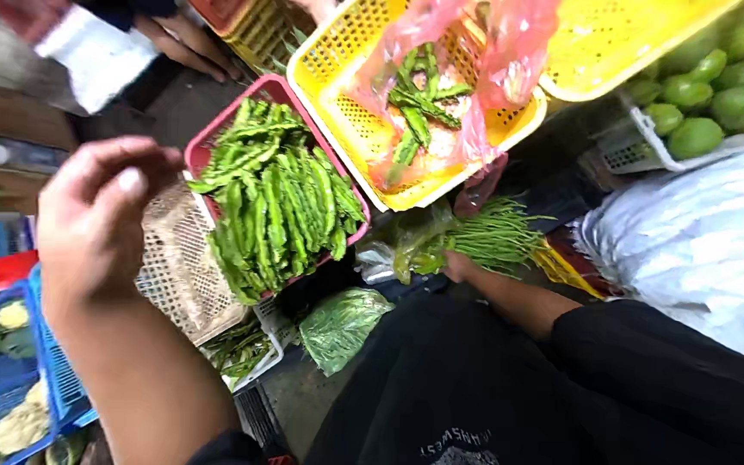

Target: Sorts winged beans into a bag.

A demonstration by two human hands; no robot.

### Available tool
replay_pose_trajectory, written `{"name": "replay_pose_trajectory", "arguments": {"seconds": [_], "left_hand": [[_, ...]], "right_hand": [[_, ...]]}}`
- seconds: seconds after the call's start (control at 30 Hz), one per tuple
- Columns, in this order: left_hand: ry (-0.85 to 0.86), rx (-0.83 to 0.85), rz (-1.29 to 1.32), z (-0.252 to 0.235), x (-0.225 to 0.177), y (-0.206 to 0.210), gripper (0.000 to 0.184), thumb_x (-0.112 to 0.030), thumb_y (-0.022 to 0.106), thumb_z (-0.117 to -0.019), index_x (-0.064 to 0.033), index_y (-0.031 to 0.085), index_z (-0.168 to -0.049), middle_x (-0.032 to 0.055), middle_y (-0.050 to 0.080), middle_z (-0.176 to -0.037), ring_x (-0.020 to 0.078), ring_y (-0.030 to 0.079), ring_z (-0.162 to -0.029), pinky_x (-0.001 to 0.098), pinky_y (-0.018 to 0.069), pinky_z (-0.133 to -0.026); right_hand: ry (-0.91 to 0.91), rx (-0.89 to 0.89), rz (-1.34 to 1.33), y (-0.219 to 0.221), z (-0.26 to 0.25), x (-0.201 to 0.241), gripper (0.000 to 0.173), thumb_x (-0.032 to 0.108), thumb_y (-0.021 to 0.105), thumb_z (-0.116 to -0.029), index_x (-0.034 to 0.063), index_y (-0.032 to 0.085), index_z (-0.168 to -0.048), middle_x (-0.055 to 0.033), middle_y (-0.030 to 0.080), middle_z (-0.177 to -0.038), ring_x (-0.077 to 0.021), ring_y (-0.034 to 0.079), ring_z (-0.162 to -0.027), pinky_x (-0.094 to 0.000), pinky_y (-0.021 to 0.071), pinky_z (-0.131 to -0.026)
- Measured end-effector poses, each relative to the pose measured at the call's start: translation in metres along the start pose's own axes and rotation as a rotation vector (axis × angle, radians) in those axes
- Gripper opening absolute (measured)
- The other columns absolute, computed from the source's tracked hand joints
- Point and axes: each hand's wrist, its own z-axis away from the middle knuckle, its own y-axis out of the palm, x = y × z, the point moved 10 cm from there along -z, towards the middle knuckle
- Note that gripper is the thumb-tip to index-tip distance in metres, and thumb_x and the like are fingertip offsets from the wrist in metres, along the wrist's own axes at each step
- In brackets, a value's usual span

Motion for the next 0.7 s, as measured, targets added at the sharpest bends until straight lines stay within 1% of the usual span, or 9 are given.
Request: {"name": "replay_pose_trajectory", "arguments": {"seconds": [0.1,0.2,0.27,0.37,0.43,0.47,0.53,0.63,0.7], "left_hand": [[0.063,-0.049,0.175,0.093,-0.019,0.001,0.041,-0.049,0.069,-0.093,-0.0237,0.068,-0.125,-0.0036,0.07,-0.12,0.0178,0.069,-0.108,0.041,0.0575,-0.099],[0.121,0.083,0.421,0.155,-0.001,0.045,0.042,-0.05,0.069,-0.0948,-0.0204,0.071,-0.125,0.0052,0.076,-0.11,0.0219,0.073,-0.098,0.0393,0.0608,-0.09],[0.052,0.171,0.578,0.179,0.023,0.095,0.044,-0.051,0.069,-0.0942,-0.0189,0.072,-0.124,0.0072,0.077,-0.104,0.0223,0.074,-0.094,0.0395,0.0621,-0.088],[-0.224,0.371,0.74,0.2,0.087,0.205,0.046,-0.049,0.069,-0.0947,-0.0105,0.071,-0.12,0.0073,0.076,-0.096,0.0201,0.074,-0.089,0.0396,0.0609,-0.087],[-0.498,0.5,0.755,0.218,0.143,0.301,0.035,-0.03,0.063,-0.0981,-0.0008,0.067,-0.118,0.0083,0.074,-0.094,0.0189,0.072,-0.087,0.0398,0.0595,-0.087],[-0.631,0.516,0.712,0.225,0.173,0.346,0.028,-0.019,0.058,-0.1003,0.0024,0.065,-0.117,0.0097,0.072,-0.093,0.0188,0.071,-0.086,0.0391,0.0593,-0.086],[-0.76,0.502,0.492,0.229,0.228,0.417,0.022,-0.012,0.057,-0.1027,0.003,0.067,-0.115,0.011,0.071,-0.098,0.0177,0.069,-0.088,0.0365,0.058,-0.085],[-0.614,0.707,0.032,0.21,0.255,0.496,0.026,-0.024,0.059,-0.1017,-0.0072,0.074,-0.116,0.0122,0.069,-0.124,0.0227,0.065,-0.118,0.0453,0.0509,-0.106],[-0.563,0.8,-0.182,0.197,0.266,0.539,0.032,-0.031,0.061,-0.0987,-0.0158,0.072,-0.124,0.0127,0.062,-0.137,0.0272,0.06,-0.128,0.0508,0.0493,-0.108]], "right_hand": [[-0.02,-0.02,0.098,-0.027,0.019,0.007,0.064,0.022,0.065,-0.0931,0.0218,0.047,-0.155,-0.0224,0.061,-0.139,-0.0441,0.058,-0.129,-0.0662,0.0474,-0.103],[-0.034,-0.077,0.14,-0.044,0.047,0.004,0.048,0.023,0.064,-0.0942,0.0173,0.061,-0.142,-0.0215,0.066,-0.131,-0.043,0.062,-0.122,-0.0662,0.0503,-0.099],[-0.076,-0.104,0.175,-0.051,0.061,0.001,0.041,0.025,0.062,-0.0963,0.0158,0.065,-0.137,-0.0205,0.067,-0.13,-0.0419,0.063,-0.122,-0.065,0.0501,-0.1],[-0.126,-0.078,0.2,-0.055,0.068,-0.001,0.044,0.025,0.06,-0.098,0.0167,0.063,-0.141,-0.0206,0.066,-0.133,-0.0417,0.061,-0.126,-0.064,0.0471,-0.105],[-0.078,-0.014,0.16,-0.047,0.062,-0.017,0.047,0.028,0.062,-0.0983,0.0136,0.06,-0.142,-0.0227,0.064,-0.135,-0.0432,0.059,-0.128,-0.0655,0.0455,-0.106],[-0.047,0.003,0.134,-0.045,0.056,-0.025,0.047,0.029,0.063,-0.0983,0.012,0.059,-0.142,-0.0234,0.063,-0.135,-0.0437,0.058,-0.128,-0.0661,0.0454,-0.106],[-0.008,0.013,0.08,-0.043,0.048,-0.032,0.048,0.028,0.063,-0.0982,0.011,0.058,-0.143,-0.0231,0.063,-0.135,-0.0432,0.058,-0.128,-0.0664,0.0456,-0.105],[-0.007,0.05,0.036,-0.04,0.054,-0.032,0.046,0.032,0.061,-0.1009,0.0103,0.06,-0.141,-0.021,0.064,-0.134,-0.0406,0.06,-0.127,-0.0647,0.0471,-0.104],[-0.049,0.062,-0.044,-0.042,0.076,-0.025,0.043,0.031,0.062,-0.1012,0.0083,0.062,-0.138,-0.0202,0.066,-0.131,-0.0383,0.061,-0.125,-0.0624,0.0458,-0.106]]}}
